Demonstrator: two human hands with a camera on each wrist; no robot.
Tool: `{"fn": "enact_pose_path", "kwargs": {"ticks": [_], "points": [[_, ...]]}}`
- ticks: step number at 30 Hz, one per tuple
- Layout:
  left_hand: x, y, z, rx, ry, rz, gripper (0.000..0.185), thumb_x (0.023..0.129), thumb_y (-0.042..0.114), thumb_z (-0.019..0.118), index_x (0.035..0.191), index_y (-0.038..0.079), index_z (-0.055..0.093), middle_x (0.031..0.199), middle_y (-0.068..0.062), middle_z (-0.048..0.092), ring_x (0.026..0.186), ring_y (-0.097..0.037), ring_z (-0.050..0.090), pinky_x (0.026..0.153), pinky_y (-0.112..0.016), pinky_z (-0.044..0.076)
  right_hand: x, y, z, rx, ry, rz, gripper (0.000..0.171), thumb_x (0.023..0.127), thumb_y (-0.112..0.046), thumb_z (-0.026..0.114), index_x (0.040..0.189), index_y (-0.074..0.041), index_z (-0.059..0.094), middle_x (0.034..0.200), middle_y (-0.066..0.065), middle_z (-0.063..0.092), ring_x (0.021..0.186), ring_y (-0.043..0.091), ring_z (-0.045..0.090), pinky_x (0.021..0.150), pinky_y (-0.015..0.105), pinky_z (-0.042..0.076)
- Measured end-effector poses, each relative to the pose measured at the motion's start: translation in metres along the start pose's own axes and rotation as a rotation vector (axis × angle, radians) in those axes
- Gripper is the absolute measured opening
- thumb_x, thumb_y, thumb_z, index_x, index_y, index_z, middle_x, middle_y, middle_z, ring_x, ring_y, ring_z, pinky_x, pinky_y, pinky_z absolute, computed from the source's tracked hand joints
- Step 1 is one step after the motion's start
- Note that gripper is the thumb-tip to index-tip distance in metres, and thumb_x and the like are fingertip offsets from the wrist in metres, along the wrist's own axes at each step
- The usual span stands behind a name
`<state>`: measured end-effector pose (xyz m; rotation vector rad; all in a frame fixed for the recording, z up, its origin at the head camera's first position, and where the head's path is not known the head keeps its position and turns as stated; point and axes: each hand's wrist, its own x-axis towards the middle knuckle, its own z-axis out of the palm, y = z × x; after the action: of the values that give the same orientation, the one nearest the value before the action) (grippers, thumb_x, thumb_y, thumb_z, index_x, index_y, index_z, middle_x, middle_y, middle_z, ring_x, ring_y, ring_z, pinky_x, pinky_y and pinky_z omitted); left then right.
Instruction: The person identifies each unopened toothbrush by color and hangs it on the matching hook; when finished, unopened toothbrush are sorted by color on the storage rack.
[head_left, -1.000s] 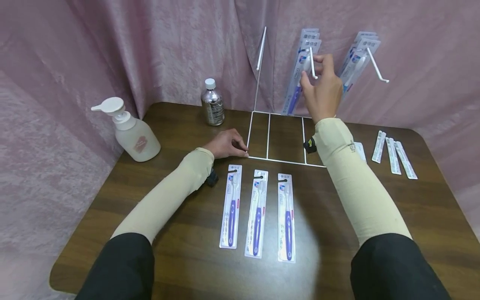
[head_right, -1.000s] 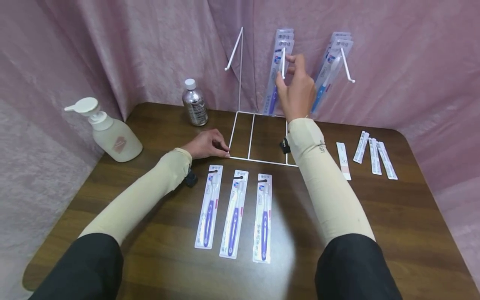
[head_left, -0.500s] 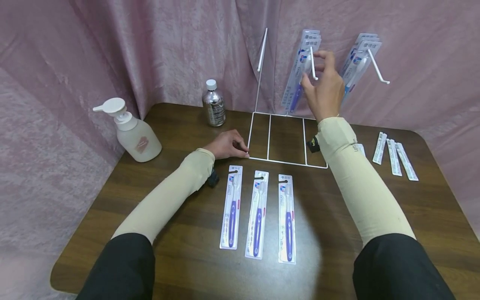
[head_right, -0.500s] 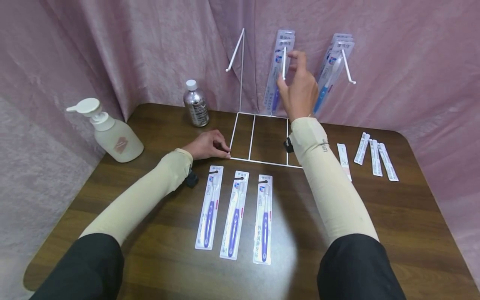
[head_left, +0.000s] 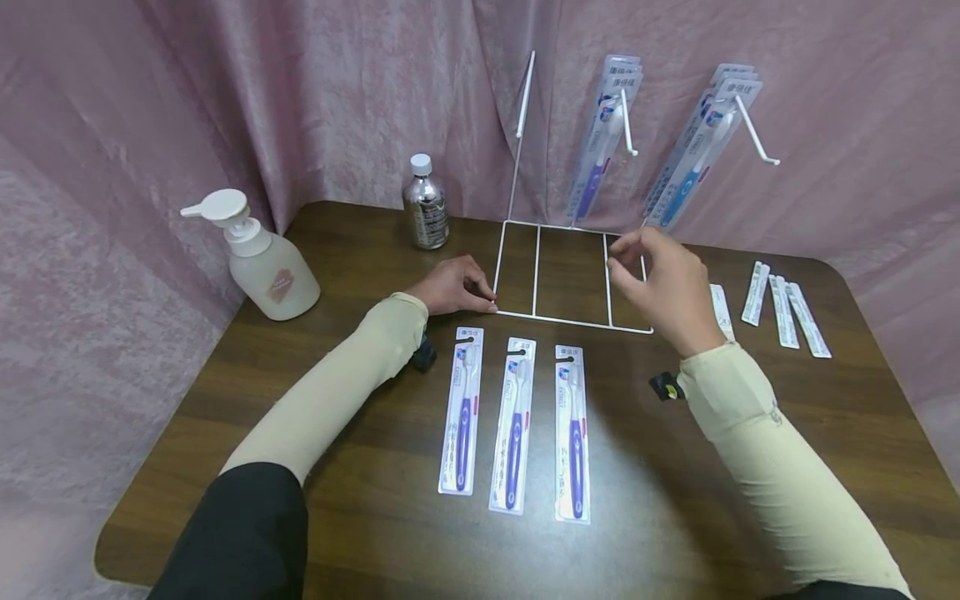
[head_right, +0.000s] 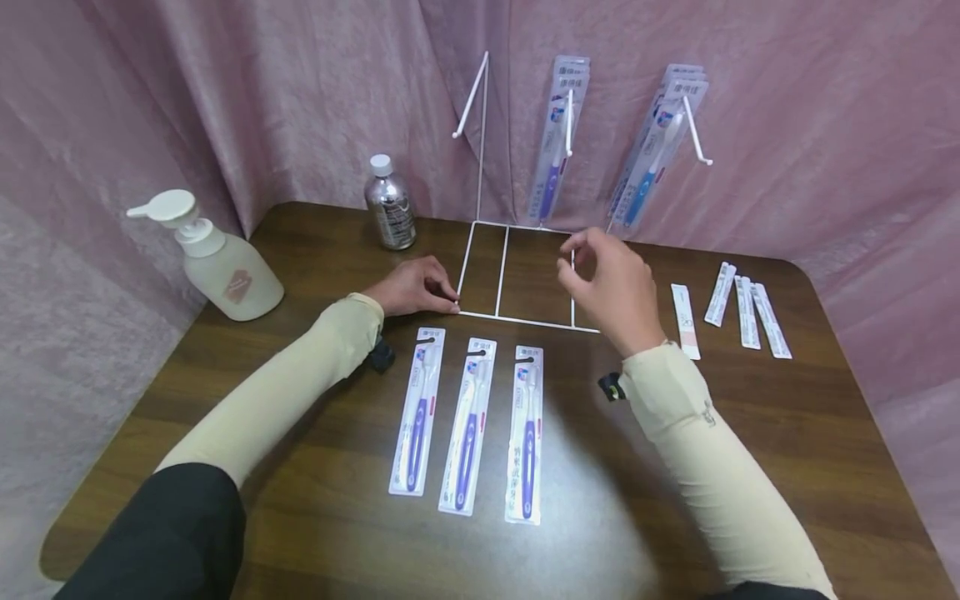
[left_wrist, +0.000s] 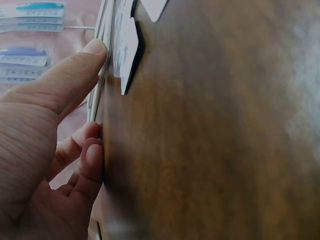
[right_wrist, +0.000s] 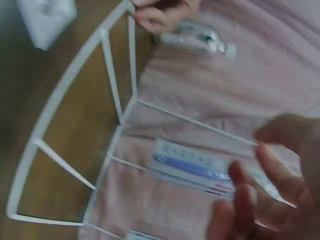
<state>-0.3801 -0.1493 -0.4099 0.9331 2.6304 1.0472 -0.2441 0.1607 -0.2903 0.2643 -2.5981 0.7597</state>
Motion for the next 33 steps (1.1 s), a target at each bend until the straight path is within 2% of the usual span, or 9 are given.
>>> {"fn": "enact_pose_path", "kwargs": {"ticks": [7, 10, 13, 16, 20, 25, 28, 31, 33], "points": [[0.002, 0.000, -0.001, -0.002, 0.000, 0.002, 0.014, 0.081, 0.028, 0.095, 0.090, 0.021, 0.086, 0.102, 0.001, 0.066, 0.100, -0.016, 0.058, 0.091, -0.032, 0.048, -0.057, 0.008, 0.014, -0.049, -0.400, 0.006, 0.029, 0.098, -0.029, 0.077, 0.121, -0.012, 0.074, 0.093, 0.002, 0.071, 0.074, 0.018, 0.061, 0.064, 0.040, 0.047], [0.002, 0.000, 0.000, 0.000, -0.002, 0.003, 0.015, 0.081, 0.028, 0.095, 0.090, 0.021, 0.086, 0.102, 0.001, 0.066, 0.100, -0.016, 0.058, 0.091, -0.032, 0.048, -0.073, 0.012, 0.027, -0.039, -0.510, 0.024, 0.038, 0.095, -0.030, 0.080, 0.126, -0.009, 0.073, 0.089, 0.000, 0.068, 0.072, 0.015, 0.058, 0.061, 0.036, 0.046], [0.001, 0.001, 0.000, 0.000, -0.001, 0.010, 0.014, 0.081, 0.028, 0.095, 0.090, 0.021, 0.086, 0.102, 0.001, 0.066, 0.100, -0.016, 0.058, 0.091, -0.031, 0.048, -0.083, 0.015, 0.039, -0.042, -0.563, 0.043, 0.043, 0.094, -0.031, 0.082, 0.128, -0.007, 0.072, 0.087, -0.001, 0.065, 0.070, 0.014, 0.055, 0.059, 0.034, 0.044], [0.000, 0.002, 0.000, -0.010, -0.001, 0.018, 0.013, 0.082, 0.025, 0.095, 0.090, 0.020, 0.086, 0.101, 0.001, 0.067, 0.100, -0.016, 0.059, 0.091, -0.031, 0.049, -0.089, 0.017, 0.047, -0.045, -0.573, 0.057, 0.044, 0.093, -0.032, 0.084, 0.127, -0.007, 0.072, 0.084, -0.001, 0.063, 0.068, 0.015, 0.053, 0.057, 0.033, 0.042], [-0.001, 0.003, 0.000, -0.016, 0.001, 0.018, 0.013, 0.082, 0.024, 0.094, 0.089, 0.019, 0.086, 0.101, 0.001, 0.067, 0.100, -0.015, 0.058, 0.091, -0.031, 0.049, -0.093, 0.018, 0.052, -0.045, -0.545, 0.076, 0.041, 0.091, -0.033, 0.085, 0.122, -0.008, 0.074, 0.085, 0.000, 0.062, 0.070, 0.016, 0.053, 0.059, 0.034, 0.041], [-0.002, 0.005, -0.001, -0.009, 0.000, 0.007, 0.013, 0.083, 0.026, 0.094, 0.090, 0.019, 0.086, 0.103, 0.000, 0.066, 0.101, -0.015, 0.058, 0.091, -0.031, 0.049, -0.094, 0.019, 0.052, -0.019, -0.481, 0.084, 0.035, 0.091, -0.031, 0.084, 0.118, -0.010, 0.075, 0.101, 0.007, 0.069, 0.088, 0.025, 0.062, 0.073, 0.044, 0.049], [-0.002, 0.006, -0.002, 0.004, -0.001, 0.005, 0.013, 0.083, 0.027, 0.094, 0.091, 0.020, 0.086, 0.103, 0.001, 0.066, 0.102, -0.015, 0.058, 0.092, -0.031, 0.049, -0.090, 0.016, 0.046, 0.034, -0.443, 0.090, 0.034, 0.094, -0.028, 0.082, 0.121, -0.011, 0.073, 0.107, 0.010, 0.074, 0.096, 0.028, 0.069, 0.082, 0.051, 0.052], [-0.002, 0.005, -0.003, 0.007, -0.001, 0.007, 0.013, 0.083, 0.028, 0.093, 0.091, 0.020, 0.086, 0.103, 0.001, 0.065, 0.102, -0.015, 0.058, 0.091, -0.031, 0.049, -0.082, 0.009, 0.033, 0.078, -0.354, 0.058, 0.032, 0.096, -0.024, 0.080, 0.125, -0.012, 0.070, 0.103, 0.008, 0.078, 0.088, 0.025, 0.073, 0.075, 0.048, 0.053], [-0.002, 0.005, -0.003, 0.004, -0.003, 0.007, 0.013, 0.083, 0.028, 0.093, 0.091, 0.020, 0.086, 0.103, 0.001, 0.065, 0.101, -0.015, 0.058, 0.091, -0.031, 0.049, -0.075, 0.003, 0.023, 0.074, -0.245, -0.014, 0.032, 0.096, -0.021, 0.080, 0.126, -0.013, 0.069, 0.096, 0.006, 0.079, 0.070, 0.018, 0.069, 0.064, 0.041, 0.051]]}}
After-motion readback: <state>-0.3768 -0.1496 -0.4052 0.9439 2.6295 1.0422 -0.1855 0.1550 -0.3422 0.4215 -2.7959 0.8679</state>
